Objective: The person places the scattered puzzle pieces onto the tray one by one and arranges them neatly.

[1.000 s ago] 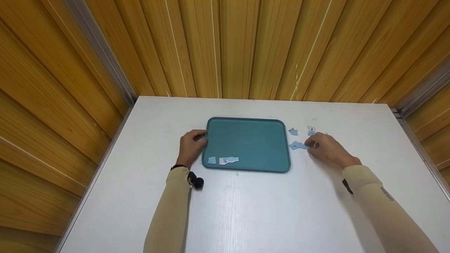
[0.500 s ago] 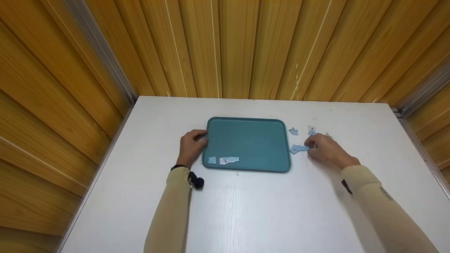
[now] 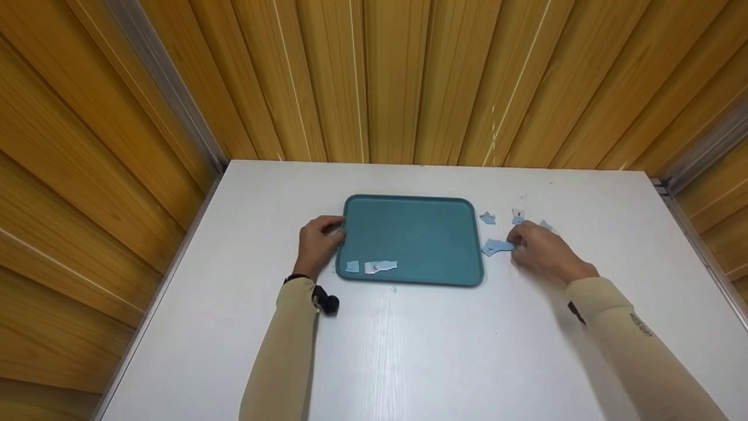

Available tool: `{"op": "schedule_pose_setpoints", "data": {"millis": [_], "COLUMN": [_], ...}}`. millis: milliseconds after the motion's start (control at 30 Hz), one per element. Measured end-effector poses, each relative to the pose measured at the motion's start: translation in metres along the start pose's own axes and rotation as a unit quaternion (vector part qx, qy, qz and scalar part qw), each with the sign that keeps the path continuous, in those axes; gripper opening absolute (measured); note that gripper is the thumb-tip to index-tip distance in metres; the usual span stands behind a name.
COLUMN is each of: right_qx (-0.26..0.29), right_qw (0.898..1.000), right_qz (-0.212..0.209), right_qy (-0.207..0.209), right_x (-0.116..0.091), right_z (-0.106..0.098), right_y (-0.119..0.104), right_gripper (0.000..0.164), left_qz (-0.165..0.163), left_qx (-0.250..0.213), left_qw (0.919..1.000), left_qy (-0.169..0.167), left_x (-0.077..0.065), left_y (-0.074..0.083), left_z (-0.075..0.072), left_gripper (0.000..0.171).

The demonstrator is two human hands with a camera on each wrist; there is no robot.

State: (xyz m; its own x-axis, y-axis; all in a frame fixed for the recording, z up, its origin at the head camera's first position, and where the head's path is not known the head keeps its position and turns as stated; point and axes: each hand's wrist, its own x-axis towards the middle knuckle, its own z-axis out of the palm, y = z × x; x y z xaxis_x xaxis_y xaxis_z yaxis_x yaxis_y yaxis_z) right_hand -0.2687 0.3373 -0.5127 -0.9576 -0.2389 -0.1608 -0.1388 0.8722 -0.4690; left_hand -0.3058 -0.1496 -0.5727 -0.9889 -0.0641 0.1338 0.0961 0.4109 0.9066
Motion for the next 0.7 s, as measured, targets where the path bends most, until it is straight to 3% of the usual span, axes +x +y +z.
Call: {"op": "schedule_pose_setpoints", "data": {"millis": [400,700], "right_qx": [0.02,0.04], "right_qw": [0.999,0.996], "right_qz": [-0.027,-0.048], "right_qy": [0.04,0.071], "right_x": [-0.006,-0.005], "right_z": [-0.003,-0.003], "right_y": [0.004,-0.008], "right_gripper": [0.03,0.03], "left_qz": [0.012,0.018], "left_qx": [0.004,0.002], "left_qw": [0.9999,0.9998], "left_qy": [0.001,0.004], "left_x": [0.001,0.001], "left_y": [-0.001,-0.002], "left_z": [0.0,0.0], "left_gripper": [0.03,0.031]}}
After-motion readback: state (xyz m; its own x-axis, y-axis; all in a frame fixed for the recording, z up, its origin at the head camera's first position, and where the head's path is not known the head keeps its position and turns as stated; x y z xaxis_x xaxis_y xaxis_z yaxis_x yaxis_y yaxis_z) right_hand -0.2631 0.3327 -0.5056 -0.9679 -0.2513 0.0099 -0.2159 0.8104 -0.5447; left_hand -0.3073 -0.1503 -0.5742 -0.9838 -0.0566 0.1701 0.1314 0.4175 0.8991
